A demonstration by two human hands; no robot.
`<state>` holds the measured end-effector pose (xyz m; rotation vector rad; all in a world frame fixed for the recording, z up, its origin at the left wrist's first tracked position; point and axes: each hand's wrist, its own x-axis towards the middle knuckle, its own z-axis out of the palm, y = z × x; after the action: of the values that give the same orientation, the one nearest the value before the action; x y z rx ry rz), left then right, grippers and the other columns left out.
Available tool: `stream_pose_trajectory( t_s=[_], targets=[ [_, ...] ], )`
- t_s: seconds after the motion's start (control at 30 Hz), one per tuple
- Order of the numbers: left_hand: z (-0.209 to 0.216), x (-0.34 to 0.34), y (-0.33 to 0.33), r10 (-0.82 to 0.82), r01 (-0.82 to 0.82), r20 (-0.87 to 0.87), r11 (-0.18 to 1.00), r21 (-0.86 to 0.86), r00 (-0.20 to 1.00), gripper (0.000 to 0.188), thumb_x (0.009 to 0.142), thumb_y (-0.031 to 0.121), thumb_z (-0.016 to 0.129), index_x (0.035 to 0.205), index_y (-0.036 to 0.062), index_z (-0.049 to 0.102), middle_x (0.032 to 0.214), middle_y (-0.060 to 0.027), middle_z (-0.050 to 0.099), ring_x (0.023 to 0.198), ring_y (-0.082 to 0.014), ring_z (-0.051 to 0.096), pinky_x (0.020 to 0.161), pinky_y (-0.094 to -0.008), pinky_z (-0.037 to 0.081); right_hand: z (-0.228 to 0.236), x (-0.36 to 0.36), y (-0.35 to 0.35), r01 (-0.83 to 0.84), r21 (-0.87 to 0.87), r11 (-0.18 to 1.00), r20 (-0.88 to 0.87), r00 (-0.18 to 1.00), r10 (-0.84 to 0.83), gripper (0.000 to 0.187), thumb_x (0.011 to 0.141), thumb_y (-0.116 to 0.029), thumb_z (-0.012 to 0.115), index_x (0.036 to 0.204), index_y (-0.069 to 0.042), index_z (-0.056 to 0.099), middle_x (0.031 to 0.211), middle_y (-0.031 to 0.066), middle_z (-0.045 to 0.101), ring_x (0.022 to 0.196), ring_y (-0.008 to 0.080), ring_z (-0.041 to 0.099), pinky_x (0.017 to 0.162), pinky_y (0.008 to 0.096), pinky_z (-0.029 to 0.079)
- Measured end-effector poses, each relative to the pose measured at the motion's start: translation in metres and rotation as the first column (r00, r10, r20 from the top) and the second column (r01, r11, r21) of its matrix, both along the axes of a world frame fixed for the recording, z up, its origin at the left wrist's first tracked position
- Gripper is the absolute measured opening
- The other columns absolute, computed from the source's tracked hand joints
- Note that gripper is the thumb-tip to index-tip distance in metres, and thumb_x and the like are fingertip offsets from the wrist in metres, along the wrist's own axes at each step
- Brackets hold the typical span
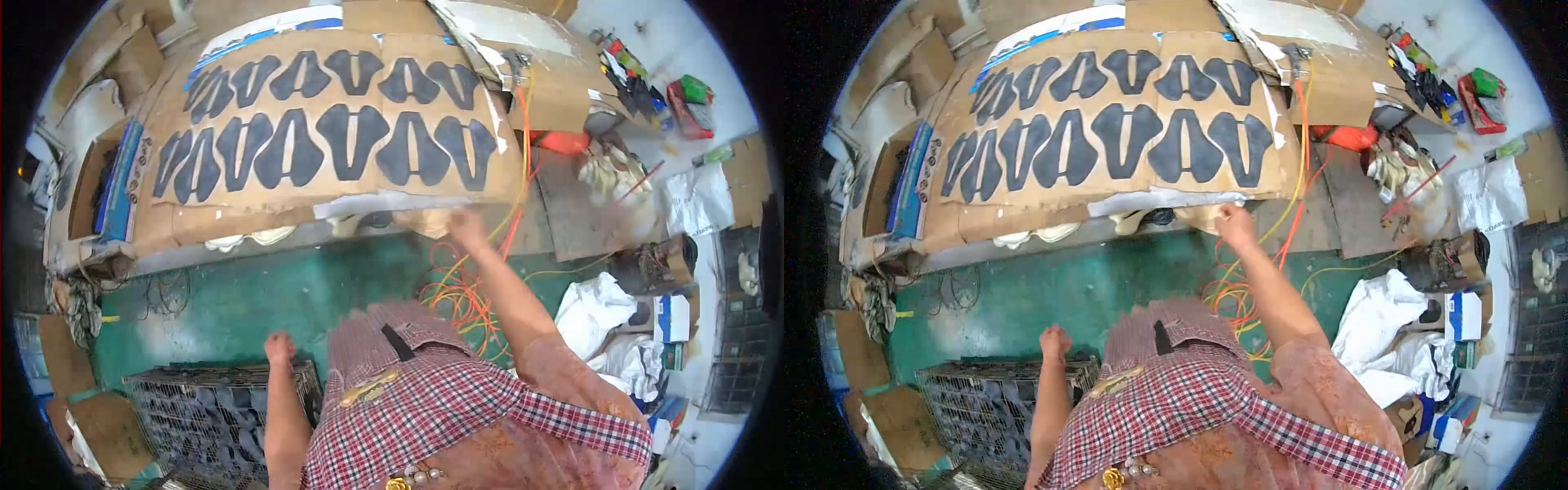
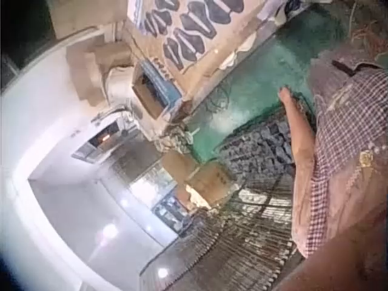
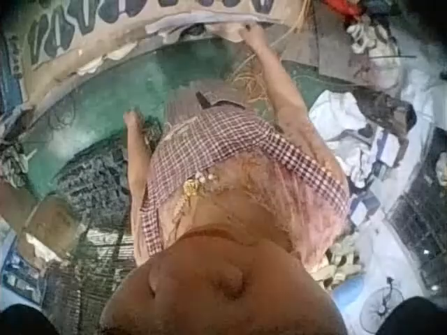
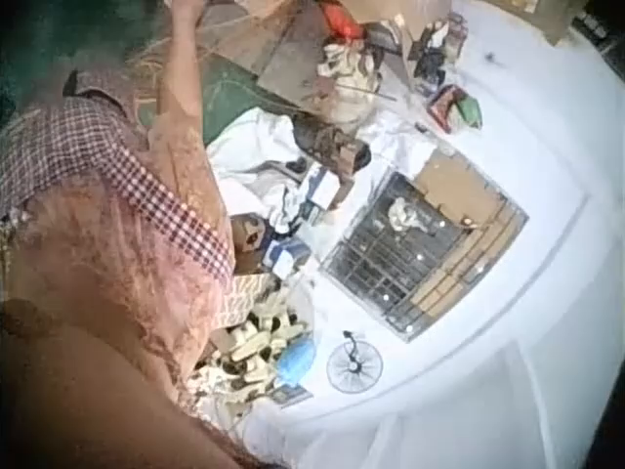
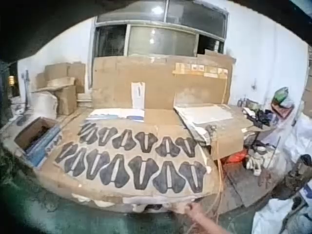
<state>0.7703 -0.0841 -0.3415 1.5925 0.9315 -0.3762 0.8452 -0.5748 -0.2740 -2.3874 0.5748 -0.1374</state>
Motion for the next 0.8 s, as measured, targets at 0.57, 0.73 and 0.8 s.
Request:
stream_pose_trajectory(
  t_s=[0.57, 0.73, 0.8],
  targets=[
    [0.074, 0.212, -0.421, -0.705, 0.751, 0.267, 0.578, -0.319, 0.656, 0.021, 0.075, 0.024, 0.05, 0.077, 0.0047, 0.058, 0.065, -0.0035, 0.054, 0.06, -0.0137, 0.051, 0.054, -0.028, 0.043, -0.008, 0.094, -0.149, -0.56, -0.212, 0.801, 0.018, 0.817, 0.576, 0.01, 0.064, -0.009, 0.055, 0.065, -0.001, 0.049, 0.061, 0.0118, 0.049, 0.058, 0.0275, 0.048, 0.055, 0.036, 0.04],
    [0.106, 0.209, -0.489, -0.459, 0.284, -0.055, 0.636, -0.718, 0.887, 0.029, 0.077, 0.034, 0.05, 0.069, 0.0065, 0.057, 0.061, -0.0016, 0.053, 0.049, -0.0122, 0.048, 0.041, -0.0244, 0.039, 0.01, 0.115, -0.17, -0.336, 0.373, 0.865, 0.112, 0.942, 0.317, 0.008, 0.064, -0.005, 0.059, 0.065, -0.001, 0.051, 0.063, 0.0095, 0.05, 0.057, 0.0187, 0.049, 0.053, 0.029, 0.04],
    [0.105, 0.213, -0.516, -0.379, 0.145, -0.102, 0.568, -0.81, 0.92, 0.031, 0.077, 0.036, 0.051, 0.066, 0.0075, 0.057, 0.06, -0.0003, 0.053, 0.047, -0.0113, 0.047, 0.039, -0.0233, 0.037, 0.031, 0.122, -0.167, -0.42, 0.332, 0.844, 0.203, 0.906, 0.371, 0.009, 0.066, -0.005, 0.06, 0.069, -0.001, 0.052, 0.064, 0.0061, 0.051, 0.058, 0.0134, 0.048, 0.054, 0.0251, 0.04]
  ],
)
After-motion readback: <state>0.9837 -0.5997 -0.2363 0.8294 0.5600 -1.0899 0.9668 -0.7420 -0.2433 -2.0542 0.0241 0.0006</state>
